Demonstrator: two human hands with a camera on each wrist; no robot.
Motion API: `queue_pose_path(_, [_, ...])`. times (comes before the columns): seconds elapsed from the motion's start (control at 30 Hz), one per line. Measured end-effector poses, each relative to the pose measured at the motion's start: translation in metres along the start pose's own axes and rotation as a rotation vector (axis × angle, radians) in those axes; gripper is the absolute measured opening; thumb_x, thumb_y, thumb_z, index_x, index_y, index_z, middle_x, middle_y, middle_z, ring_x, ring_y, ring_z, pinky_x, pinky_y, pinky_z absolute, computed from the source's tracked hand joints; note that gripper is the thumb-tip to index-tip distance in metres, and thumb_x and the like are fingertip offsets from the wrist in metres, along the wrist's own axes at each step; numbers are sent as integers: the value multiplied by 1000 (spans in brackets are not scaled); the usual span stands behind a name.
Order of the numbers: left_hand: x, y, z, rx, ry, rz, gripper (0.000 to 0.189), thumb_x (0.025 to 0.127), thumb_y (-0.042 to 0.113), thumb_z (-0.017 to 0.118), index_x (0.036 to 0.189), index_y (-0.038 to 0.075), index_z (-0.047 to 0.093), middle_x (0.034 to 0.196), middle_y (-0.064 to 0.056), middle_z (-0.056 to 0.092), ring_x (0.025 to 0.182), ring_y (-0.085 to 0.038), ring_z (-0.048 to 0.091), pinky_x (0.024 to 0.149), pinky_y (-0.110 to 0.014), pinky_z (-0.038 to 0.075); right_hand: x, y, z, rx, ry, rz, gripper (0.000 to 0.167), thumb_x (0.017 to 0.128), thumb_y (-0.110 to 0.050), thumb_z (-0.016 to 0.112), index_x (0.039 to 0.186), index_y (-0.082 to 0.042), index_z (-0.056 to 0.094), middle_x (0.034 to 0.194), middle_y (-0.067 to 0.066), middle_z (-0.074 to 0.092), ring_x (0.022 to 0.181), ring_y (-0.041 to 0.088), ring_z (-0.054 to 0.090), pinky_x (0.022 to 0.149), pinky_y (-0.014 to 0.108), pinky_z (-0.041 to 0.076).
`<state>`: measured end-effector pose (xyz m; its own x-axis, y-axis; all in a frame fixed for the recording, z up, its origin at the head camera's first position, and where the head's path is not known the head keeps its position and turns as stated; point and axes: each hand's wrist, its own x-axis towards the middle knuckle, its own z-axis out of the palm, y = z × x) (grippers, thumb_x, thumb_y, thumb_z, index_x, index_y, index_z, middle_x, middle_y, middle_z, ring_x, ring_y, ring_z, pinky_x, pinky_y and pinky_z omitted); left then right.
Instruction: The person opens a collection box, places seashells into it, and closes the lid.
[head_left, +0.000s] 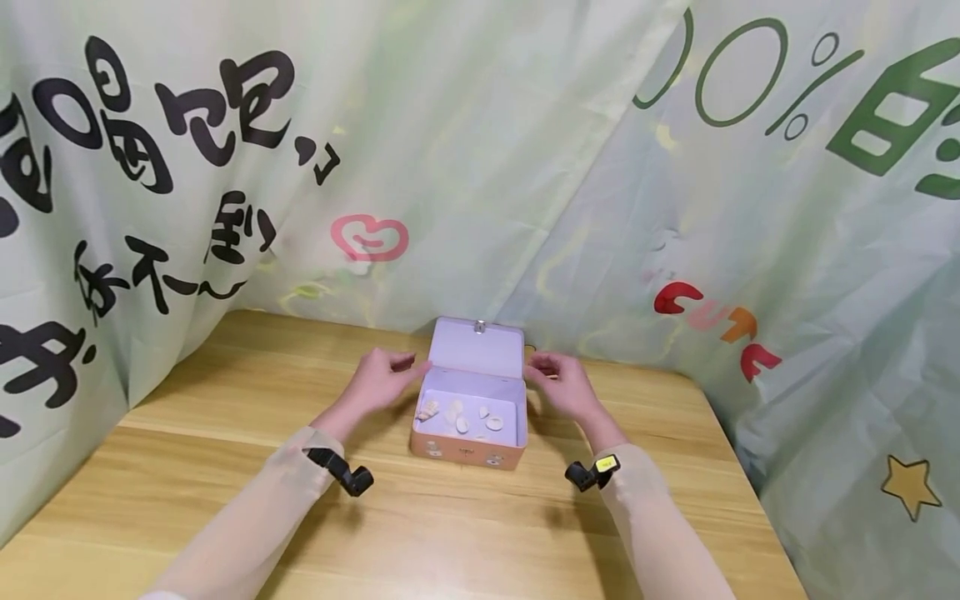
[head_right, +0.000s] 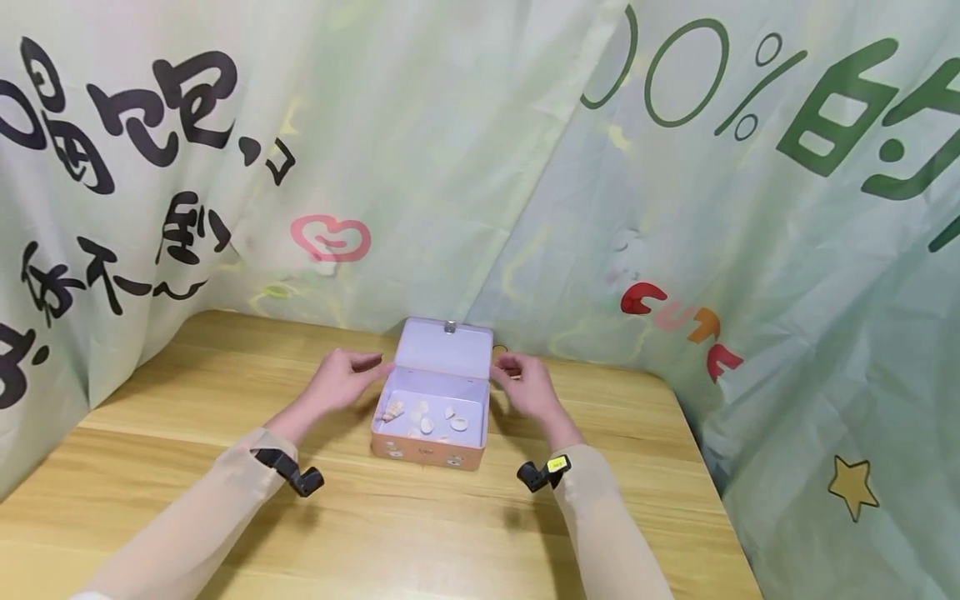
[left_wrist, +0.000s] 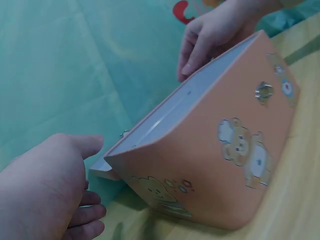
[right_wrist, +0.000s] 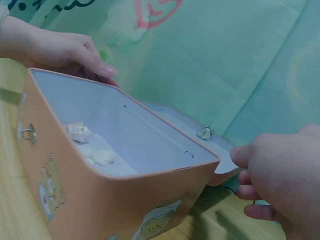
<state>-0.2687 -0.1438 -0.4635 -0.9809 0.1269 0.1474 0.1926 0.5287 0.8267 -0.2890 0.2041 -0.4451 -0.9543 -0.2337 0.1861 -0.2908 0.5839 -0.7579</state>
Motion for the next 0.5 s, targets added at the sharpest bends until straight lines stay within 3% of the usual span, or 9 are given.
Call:
queue_pose_path(0.17, [19, 0, 9, -64, 0, -33, 57, 103, 45, 70, 137, -2, 68, 133, -21, 69, 125, -33, 64, 104, -48, 52, 8, 3, 0, -19, -7, 36, 40, 107, -19, 66, 133, 11, 65, 125, 24, 71, 115, 39, 66, 101, 52, 53])
queue_pose_path(0.27, [29, 1, 13, -110, 1, -61, 53, 106, 42, 67, 137, 0, 69, 117, -22, 75, 101, -28, 69, 88, -39, 57, 14, 3, 2, -8, -6, 74, 40, 108, -21, 65, 134, 10, 66, 126, 24, 71, 116, 37, 66, 101, 50, 54])
queue_pose_path(0.33, [34, 2, 15, -133, 11, -81, 49, 106, 42, 66, 135, 2, 71, 112, -20, 76, 90, -24, 65, 79, -33, 54, 16, 2, 4, 9, -11, 97, 41, 109, -22, 63, 135, 10, 66, 127, 25, 71, 115, 36, 67, 99, 49, 55])
queue_pose_path(0.4, [37, 3, 16, -155, 11, -92, 47, 107, 40, 64, 134, 2, 72, 105, -24, 75, 81, -29, 63, 71, -33, 51, 19, 1, 8, 41, -18, 117, 40, 109, -20, 62, 135, 10, 66, 125, 25, 71, 111, 35, 69, 95, 48, 57])
queue_pose_path(0.5, [40, 3, 16, -155, 23, -101, 46, 108, 41, 63, 132, 2, 73, 121, -21, 75, 100, -29, 67, 83, -36, 54, 21, 0, 13, 90, -29, 154, 38, 109, -18, 62, 133, 11, 67, 120, 25, 73, 103, 33, 72, 89, 44, 60])
